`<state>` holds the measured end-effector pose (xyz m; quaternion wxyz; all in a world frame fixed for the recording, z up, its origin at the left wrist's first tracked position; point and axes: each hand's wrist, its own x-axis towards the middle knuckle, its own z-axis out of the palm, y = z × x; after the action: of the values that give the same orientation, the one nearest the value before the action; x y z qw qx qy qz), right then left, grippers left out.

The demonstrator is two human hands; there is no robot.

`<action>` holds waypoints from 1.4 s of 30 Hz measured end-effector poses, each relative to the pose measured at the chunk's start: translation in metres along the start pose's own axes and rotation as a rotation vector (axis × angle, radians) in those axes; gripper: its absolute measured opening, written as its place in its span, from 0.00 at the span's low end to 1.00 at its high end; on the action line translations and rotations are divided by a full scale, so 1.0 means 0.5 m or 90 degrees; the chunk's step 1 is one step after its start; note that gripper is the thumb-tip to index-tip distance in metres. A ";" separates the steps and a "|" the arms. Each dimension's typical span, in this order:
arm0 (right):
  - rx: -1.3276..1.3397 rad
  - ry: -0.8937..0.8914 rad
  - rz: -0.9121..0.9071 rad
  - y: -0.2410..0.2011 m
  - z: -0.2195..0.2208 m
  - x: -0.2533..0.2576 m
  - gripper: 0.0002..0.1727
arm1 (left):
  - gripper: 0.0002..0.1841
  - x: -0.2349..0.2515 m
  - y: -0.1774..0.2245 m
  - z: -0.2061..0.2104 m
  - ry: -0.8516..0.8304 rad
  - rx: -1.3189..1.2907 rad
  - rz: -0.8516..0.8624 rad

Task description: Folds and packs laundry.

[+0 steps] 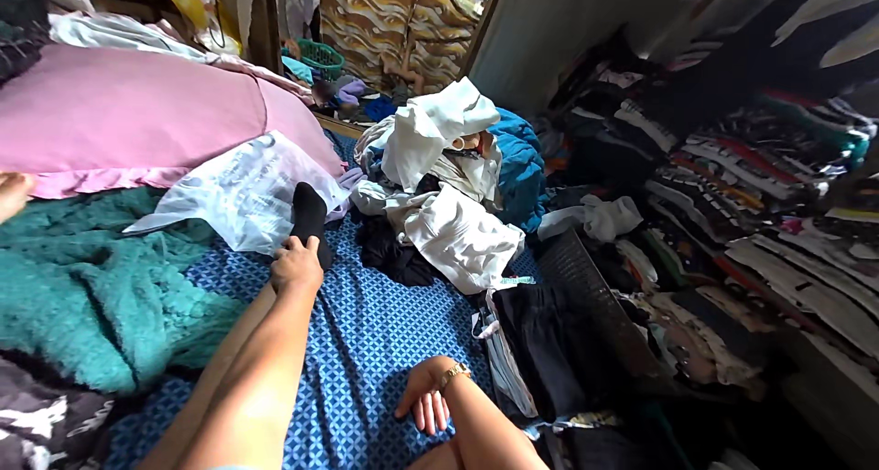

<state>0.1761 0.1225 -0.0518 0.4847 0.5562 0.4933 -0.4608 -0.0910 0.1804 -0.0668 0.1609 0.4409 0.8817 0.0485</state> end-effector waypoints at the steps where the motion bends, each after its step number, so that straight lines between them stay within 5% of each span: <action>1: 0.001 -0.001 0.003 0.000 0.000 0.001 0.24 | 0.38 -0.001 -0.002 -0.002 -0.002 -0.004 0.002; 6: -0.002 0.002 -0.007 -0.002 0.002 -0.005 0.23 | 0.25 -0.003 -0.009 -0.016 0.007 -0.065 0.000; 15: -0.012 0.012 -0.015 -0.003 0.004 -0.019 0.22 | 0.25 -0.004 0.000 -0.013 0.008 -0.048 -0.014; 21: -0.026 0.001 -0.014 0.000 0.001 -0.006 0.25 | 0.48 0.001 -0.003 -0.001 -0.015 0.018 0.009; 30: 0.000 0.013 -0.008 -0.002 0.003 -0.011 0.23 | 0.23 -0.001 -0.004 -0.018 0.006 -0.057 -0.013; 36: 0.001 0.008 -0.001 -0.001 0.003 -0.009 0.24 | 0.27 0.000 -0.007 -0.016 0.004 -0.050 -0.002; 39: 0.002 0.004 0.004 0.000 0.002 -0.008 0.23 | 0.44 0.003 -0.002 -0.005 -0.005 -0.005 0.002; 42: 0.001 0.000 0.003 0.005 0.001 -0.006 0.23 | 0.46 0.007 0.003 0.005 0.006 0.012 -0.007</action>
<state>0.1783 0.1216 -0.0488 0.4851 0.5578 0.4919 -0.4600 -0.0909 0.1839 -0.0696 0.1531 0.4376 0.8851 0.0414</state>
